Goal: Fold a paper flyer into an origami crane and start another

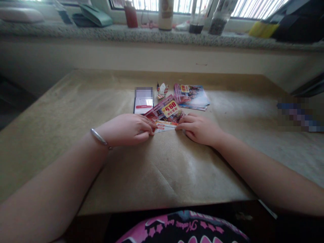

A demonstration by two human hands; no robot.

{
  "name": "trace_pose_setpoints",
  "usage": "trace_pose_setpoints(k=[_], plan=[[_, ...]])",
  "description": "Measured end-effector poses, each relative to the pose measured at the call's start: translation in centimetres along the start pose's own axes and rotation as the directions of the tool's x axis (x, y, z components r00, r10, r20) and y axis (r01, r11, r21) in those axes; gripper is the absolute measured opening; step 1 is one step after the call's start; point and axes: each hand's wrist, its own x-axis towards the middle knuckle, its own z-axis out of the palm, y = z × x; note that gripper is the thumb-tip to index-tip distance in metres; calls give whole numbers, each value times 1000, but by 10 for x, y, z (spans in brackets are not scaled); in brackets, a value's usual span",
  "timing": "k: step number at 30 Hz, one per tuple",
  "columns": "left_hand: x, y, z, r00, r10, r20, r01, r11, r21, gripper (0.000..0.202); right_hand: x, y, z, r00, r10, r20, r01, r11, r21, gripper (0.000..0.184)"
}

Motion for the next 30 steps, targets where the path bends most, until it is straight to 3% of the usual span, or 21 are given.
trace_pose_setpoints(k=[7, 14, 30], plan=[[1, 5, -3, 1000, -3, -9, 4, 998, 67, 33, 1, -1, 3, 1000, -9, 11, 9, 1000, -25, 31], [5, 6, 8, 994, 54, -98, -40, 989, 142, 35, 6, -6, 4, 998, -32, 53, 35, 998, -52, 40], [4, 0, 7, 995, 38, -97, -36, 999, 24, 32, -8, 10, -7, 1000, 21, 12, -21, 1000, 5, 41]])
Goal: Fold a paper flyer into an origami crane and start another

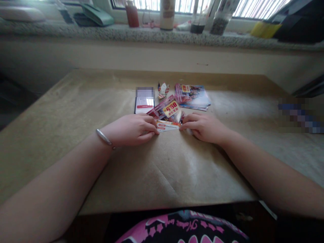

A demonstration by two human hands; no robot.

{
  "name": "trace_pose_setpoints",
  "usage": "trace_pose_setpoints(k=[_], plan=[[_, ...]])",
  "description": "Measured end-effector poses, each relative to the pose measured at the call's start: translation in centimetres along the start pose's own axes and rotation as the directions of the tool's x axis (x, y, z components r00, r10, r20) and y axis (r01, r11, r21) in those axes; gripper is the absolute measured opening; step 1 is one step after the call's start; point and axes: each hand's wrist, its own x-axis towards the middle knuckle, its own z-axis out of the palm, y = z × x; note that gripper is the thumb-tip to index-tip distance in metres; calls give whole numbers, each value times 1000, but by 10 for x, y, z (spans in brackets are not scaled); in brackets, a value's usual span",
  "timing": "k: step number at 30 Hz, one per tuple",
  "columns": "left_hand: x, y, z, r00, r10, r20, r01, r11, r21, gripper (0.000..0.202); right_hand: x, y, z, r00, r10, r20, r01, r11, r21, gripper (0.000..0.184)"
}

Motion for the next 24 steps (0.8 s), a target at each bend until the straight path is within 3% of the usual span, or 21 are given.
trace_pose_setpoints(k=[15, 24], plan=[[-4, -14, 3, 999, 11, -48, -14, 998, -57, 31, -16, 23, -12, 996, 85, 35, -84, 996, -26, 33], [5, 5, 15, 993, -54, -108, 75, 977, 201, 29, -22, 28, -11, 988, 155, -25, -155, 988, 14, 32]])
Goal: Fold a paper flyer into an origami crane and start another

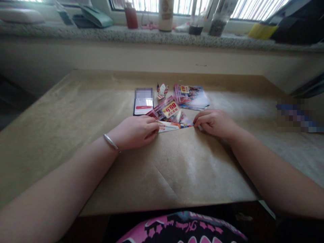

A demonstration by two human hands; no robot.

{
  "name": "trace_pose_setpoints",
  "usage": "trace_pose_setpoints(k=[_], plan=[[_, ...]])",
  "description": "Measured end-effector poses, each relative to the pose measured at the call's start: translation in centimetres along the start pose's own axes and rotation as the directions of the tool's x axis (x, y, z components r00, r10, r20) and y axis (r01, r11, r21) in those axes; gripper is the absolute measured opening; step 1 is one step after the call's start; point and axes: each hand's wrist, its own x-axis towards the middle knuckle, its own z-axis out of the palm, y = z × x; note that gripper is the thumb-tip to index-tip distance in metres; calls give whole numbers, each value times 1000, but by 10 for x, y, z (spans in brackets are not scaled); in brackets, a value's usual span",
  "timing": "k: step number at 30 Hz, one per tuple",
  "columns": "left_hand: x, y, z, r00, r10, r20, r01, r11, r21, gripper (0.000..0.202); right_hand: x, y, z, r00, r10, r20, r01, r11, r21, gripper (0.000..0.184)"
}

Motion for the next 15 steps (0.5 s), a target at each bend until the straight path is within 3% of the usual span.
trace_pose_setpoints(k=[7, 15], plan=[[5, 8, 7, 997, 66, -32, -66, 998, 16, 32, 1, -10, 4, 959, 164, -231, -166, 986, 10, 27], [7, 6, 13, 990, 134, -39, -135, 991, -20, 33, 16, -32, 11, 972, -3, -233, 17, 998, 61, 33]])
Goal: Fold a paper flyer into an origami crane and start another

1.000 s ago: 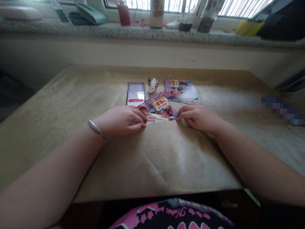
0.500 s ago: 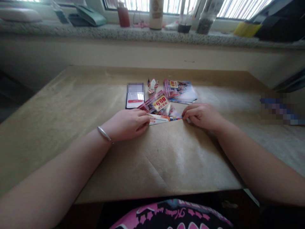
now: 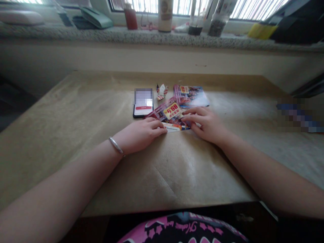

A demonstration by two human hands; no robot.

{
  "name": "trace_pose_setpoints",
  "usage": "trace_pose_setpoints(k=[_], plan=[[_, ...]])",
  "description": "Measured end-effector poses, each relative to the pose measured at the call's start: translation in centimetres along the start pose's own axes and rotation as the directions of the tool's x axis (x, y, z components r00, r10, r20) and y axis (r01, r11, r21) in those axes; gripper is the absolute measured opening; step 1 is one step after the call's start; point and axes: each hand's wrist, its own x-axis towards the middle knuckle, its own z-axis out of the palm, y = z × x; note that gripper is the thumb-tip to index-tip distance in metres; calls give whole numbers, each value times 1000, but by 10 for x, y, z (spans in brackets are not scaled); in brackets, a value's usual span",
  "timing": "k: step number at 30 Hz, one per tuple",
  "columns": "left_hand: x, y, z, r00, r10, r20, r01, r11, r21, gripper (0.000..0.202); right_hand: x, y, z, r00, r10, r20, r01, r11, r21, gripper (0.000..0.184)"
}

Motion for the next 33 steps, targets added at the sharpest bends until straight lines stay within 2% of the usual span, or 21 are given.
trace_pose_setpoints(k=[3, 9, 15, 18, 24, 27, 29, 33], plan=[[1, 0, 1, 999, 46, -29, -47, 998, -39, 34, 2, -4, 1, 1000, 1, -19, -2, 999, -37, 36], [4, 0, 4, 994, 67, -89, -79, 987, -139, 31, 1, -4, 0, 996, 28, -90, -33, 998, -57, 37], [6, 1, 10, 978, 108, -177, -151, 957, -248, 29, 3, 2, 3, 990, 113, -81, -114, 993, -12, 39], [5, 1, 11, 973, 123, -195, -172, 950, -262, 29, 3, 9, 7, 988, 139, -69, -137, 990, 31, 32], [6, 1, 8, 981, 121, -152, -157, 954, -256, 30, 3, 21, 13, 973, 228, -35, -225, 972, 69, 14], [5, 0, 7, 982, 130, -140, -158, 964, -213, 29, 2, 21, 14, 954, 297, -46, -294, 954, 66, 5], [4, -1, 7, 983, 118, -140, -143, 972, -186, 28, 2, 20, 14, 930, 367, -37, -359, 924, 133, 4], [2, -4, 9, 988, 86, -131, -104, 984, -146, 29, 0, 19, 13, 869, 489, 80, -487, 813, 319, 22]])
